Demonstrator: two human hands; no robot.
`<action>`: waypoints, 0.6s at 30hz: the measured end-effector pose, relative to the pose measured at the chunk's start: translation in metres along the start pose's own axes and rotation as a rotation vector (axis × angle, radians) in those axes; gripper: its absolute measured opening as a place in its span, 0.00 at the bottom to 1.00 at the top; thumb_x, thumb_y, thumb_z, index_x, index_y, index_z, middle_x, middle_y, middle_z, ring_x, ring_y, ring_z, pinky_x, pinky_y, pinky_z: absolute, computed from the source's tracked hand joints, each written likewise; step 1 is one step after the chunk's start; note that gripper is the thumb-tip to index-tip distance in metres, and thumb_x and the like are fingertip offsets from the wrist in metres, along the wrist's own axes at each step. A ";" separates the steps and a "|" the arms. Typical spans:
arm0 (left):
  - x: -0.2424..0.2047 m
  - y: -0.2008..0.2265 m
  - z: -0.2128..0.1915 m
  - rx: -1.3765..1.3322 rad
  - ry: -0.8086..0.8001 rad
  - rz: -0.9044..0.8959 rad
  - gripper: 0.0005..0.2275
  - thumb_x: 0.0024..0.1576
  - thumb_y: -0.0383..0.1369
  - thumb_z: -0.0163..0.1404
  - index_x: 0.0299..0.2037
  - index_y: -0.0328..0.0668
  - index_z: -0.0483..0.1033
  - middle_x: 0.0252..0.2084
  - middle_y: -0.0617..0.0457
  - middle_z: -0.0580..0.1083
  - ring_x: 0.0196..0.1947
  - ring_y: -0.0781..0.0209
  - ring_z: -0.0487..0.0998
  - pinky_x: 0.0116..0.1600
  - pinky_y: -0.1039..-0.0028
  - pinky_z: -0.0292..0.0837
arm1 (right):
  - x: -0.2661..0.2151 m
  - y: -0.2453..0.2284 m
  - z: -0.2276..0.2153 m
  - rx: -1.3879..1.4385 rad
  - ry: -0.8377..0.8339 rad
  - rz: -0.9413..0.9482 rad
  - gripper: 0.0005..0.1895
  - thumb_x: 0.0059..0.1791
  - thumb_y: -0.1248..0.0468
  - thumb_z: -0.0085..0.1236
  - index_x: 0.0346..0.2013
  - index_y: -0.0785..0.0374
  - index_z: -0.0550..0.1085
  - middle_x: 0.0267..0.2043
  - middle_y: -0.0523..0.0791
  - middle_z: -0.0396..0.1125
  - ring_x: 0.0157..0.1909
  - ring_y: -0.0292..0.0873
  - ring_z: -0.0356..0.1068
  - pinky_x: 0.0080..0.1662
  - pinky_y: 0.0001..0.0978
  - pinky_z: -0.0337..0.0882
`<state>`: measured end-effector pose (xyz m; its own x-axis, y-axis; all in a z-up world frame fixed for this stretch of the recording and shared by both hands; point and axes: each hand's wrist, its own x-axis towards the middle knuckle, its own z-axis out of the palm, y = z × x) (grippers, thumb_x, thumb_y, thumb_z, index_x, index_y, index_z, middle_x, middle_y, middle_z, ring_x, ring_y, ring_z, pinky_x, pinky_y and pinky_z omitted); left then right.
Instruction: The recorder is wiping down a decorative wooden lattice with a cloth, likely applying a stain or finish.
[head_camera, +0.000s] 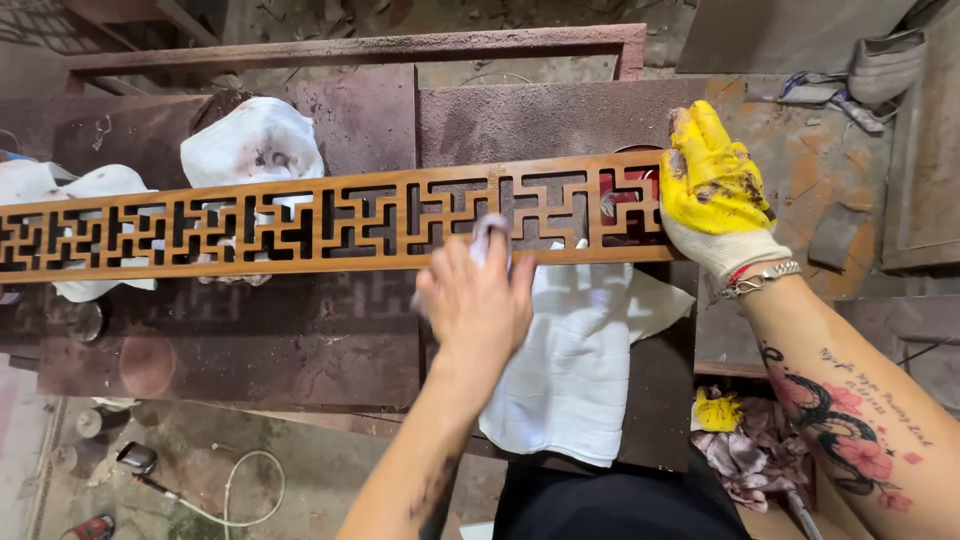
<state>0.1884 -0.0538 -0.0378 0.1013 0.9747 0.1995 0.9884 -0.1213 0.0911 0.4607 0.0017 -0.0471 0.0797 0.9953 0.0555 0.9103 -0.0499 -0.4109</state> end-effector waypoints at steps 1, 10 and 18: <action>-0.016 0.001 -0.006 0.016 -0.001 0.004 0.24 0.59 0.57 0.45 0.58 0.55 0.74 0.38 0.45 0.64 0.43 0.42 0.67 0.50 0.50 0.58 | -0.002 -0.001 -0.001 0.002 -0.013 0.009 0.29 0.60 0.54 0.34 0.76 0.58 0.59 0.79 0.54 0.48 0.72 0.64 0.55 0.68 0.55 0.54; -0.001 0.018 0.017 -0.090 0.157 0.028 0.25 0.60 0.56 0.46 0.58 0.50 0.74 0.40 0.43 0.65 0.44 0.41 0.67 0.48 0.53 0.58 | 0.005 0.007 0.010 -0.011 -0.041 0.046 0.30 0.60 0.51 0.32 0.77 0.56 0.56 0.80 0.50 0.45 0.77 0.55 0.49 0.71 0.53 0.49; -0.005 0.018 0.000 0.243 0.182 0.150 0.26 0.61 0.57 0.45 0.59 0.49 0.74 0.39 0.47 0.65 0.39 0.53 0.58 0.48 0.62 0.48 | -0.003 -0.005 0.012 -0.052 0.371 -0.207 0.23 0.56 0.66 0.48 0.66 0.68 0.70 0.70 0.60 0.60 0.49 0.67 0.69 0.51 0.52 0.70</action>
<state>0.2055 -0.0605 -0.0375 0.2470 0.8973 0.3658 0.9644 -0.1907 -0.1834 0.4510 0.0004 -0.0556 0.0253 0.8879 0.4593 0.9411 0.1338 -0.3106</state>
